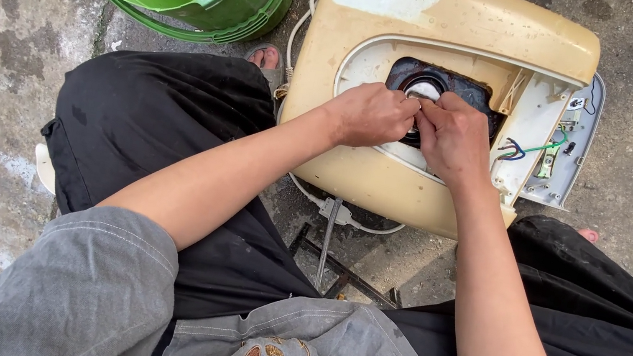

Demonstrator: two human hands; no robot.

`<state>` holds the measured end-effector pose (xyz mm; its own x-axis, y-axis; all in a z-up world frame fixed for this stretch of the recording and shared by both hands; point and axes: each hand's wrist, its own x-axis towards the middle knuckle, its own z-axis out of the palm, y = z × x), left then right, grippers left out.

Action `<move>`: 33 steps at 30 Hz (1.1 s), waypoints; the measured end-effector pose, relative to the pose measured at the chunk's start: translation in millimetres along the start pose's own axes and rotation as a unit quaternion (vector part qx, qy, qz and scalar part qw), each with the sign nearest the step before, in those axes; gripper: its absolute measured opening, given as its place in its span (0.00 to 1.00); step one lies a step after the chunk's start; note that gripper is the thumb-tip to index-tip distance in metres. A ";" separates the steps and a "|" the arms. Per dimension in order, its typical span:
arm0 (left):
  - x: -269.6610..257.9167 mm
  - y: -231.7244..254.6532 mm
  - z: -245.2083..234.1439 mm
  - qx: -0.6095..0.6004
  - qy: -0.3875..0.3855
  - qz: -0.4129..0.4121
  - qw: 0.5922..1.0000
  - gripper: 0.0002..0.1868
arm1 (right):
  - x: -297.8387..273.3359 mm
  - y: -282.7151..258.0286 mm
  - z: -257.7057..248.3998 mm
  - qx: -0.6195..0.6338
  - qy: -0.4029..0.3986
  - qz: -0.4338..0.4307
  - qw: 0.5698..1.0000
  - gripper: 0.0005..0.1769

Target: The person removes a black circular component from a beige appliance, inspects it, and then reinserts it into the housing. They manipulate the component and wires by hand to fit it back into place.

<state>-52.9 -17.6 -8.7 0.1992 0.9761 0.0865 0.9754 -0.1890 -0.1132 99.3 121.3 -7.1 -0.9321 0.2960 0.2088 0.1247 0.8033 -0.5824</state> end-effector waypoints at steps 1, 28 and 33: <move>-1.4 -1.3 0.1 0.003 0.001 0.011 1.000 0.04 | 1.2 0.4 0.6 0.020 -0.001 -0.002 1.000 0.02; 1.2 -0.6 23.2 0.010 0.064 0.032 0.997 0.06 | 12.1 -35.4 -16.1 -0.224 -0.356 0.157 0.894 0.23; 0.7 -10.1 11.0 -0.029 0.047 0.031 0.998 0.05 | -3.2 -15.2 2.8 -0.286 -0.299 0.062 0.908 0.18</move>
<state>-63.6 -13.9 -18.4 0.2653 0.9485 0.1733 0.9640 -0.2578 -0.0649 99.4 106.6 -1.2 -0.8952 0.2071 -0.3945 0.2390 0.9705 -0.0328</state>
